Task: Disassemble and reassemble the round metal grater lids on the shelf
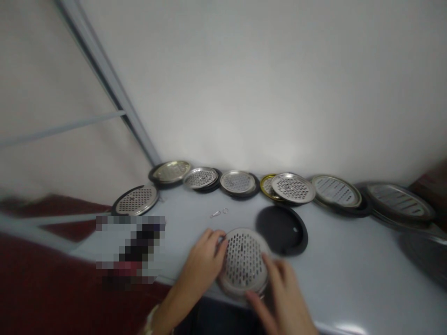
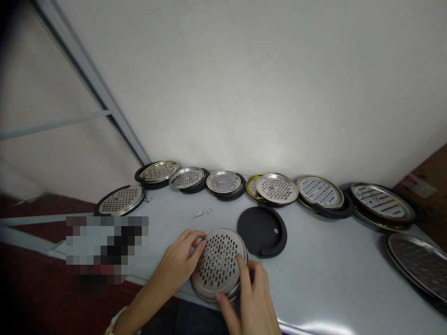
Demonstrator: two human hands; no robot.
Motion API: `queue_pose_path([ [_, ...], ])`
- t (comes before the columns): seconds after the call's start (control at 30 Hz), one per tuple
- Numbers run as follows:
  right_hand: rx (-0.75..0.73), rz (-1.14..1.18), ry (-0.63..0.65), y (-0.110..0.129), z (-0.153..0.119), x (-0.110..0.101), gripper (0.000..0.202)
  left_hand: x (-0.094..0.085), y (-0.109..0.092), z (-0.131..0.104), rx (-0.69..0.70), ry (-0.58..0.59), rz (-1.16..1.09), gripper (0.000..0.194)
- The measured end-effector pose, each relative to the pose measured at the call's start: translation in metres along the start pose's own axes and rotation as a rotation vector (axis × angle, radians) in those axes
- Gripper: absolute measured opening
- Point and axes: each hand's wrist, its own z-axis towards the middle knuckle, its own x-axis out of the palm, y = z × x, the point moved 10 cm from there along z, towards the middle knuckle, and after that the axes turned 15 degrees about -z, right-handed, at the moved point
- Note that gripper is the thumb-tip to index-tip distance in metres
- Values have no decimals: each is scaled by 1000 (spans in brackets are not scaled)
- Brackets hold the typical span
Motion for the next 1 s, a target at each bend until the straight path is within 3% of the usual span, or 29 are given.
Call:
queue_pose_path([
  [0.2,83,57,-46,7,-6,2,70,-1,8,-4,-4,18,77,28],
  [0.47,67,136,19,24,-2,16,64,-26,28,-8,-17,-41,108,29],
  [1.0,129,177,-6,20,3,15,71,-29,10,-6,112,-154,56,29],
])
